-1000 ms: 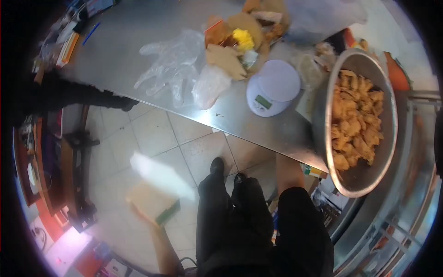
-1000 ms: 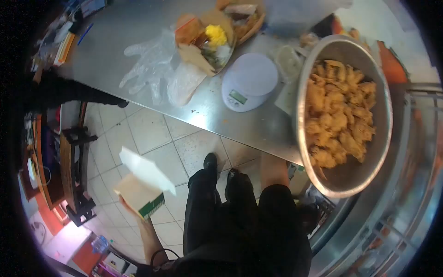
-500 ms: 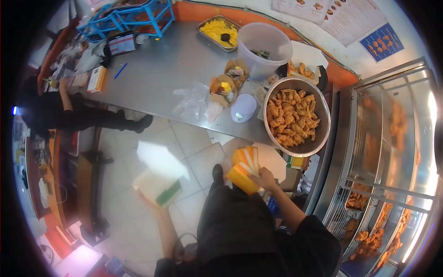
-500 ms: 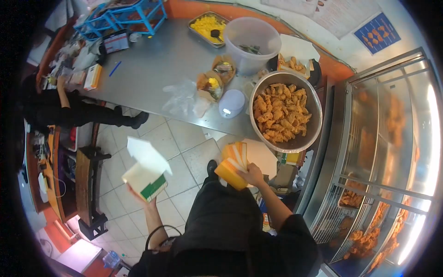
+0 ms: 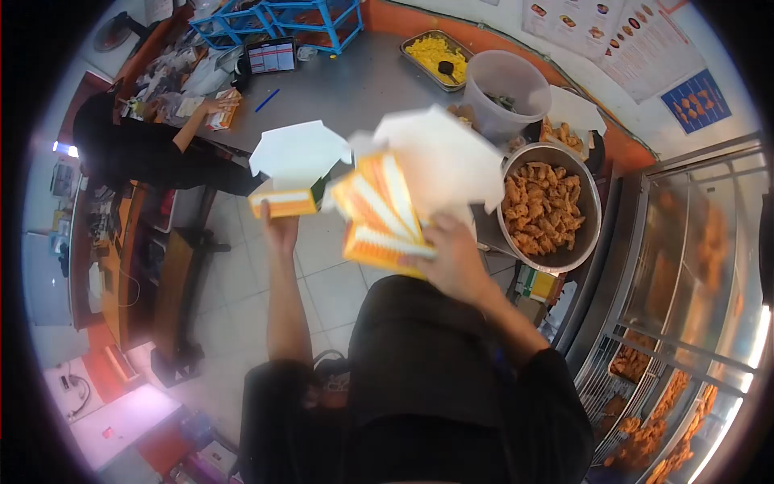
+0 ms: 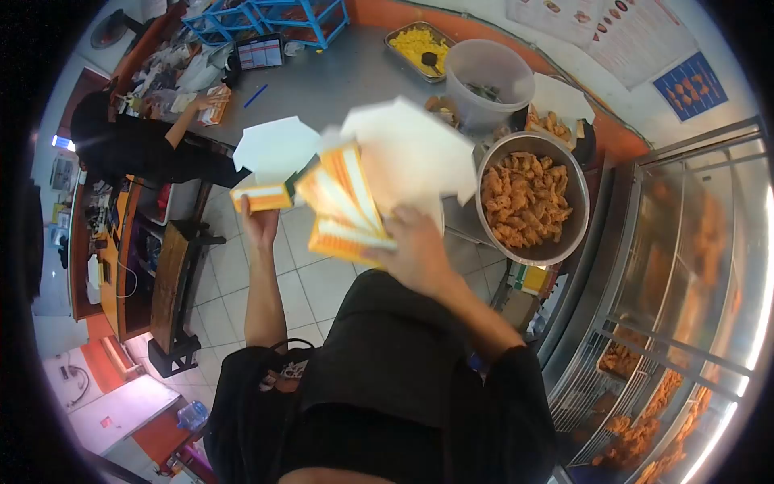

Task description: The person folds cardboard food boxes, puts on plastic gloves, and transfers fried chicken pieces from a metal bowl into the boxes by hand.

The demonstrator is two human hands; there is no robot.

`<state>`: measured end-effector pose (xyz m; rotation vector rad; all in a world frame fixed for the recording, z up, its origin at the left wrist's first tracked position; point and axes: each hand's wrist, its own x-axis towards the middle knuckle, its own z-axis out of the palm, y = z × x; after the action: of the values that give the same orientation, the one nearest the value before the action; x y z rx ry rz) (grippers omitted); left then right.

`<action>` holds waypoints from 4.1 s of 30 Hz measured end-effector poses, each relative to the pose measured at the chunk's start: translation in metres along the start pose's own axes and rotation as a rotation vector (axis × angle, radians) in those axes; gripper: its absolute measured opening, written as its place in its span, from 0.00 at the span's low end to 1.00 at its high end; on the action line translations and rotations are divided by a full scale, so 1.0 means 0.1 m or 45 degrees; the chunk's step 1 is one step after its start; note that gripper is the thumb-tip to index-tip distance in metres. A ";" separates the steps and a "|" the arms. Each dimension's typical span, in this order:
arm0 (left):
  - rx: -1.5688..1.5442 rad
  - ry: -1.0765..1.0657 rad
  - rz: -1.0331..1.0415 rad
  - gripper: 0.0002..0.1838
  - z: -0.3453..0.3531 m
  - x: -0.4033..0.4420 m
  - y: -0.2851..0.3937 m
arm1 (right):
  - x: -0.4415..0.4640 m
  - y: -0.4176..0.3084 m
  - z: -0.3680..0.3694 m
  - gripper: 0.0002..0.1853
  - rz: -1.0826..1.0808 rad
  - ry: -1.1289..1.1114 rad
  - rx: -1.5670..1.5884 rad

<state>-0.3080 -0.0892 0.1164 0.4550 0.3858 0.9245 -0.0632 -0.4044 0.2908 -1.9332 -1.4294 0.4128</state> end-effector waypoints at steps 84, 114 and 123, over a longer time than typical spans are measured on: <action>0.078 -0.187 -0.365 0.55 -0.01 1.86 1.12 | 3.74 1.27 2.96 0.14 0.482 0.056 0.879; 2.529 -0.950 -0.108 0.25 0.82 1.89 -1.62 | 1.57 2.48 0.45 0.28 1.514 0.594 0.063; 2.364 -1.205 0.316 0.10 1.44 1.43 -1.06 | 1.78 1.08 0.63 0.25 0.909 0.635 0.249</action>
<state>-0.0866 -0.0557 0.1638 2.5461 0.1942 0.2169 0.0366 -0.2347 0.1968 -2.1357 -0.3486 0.3310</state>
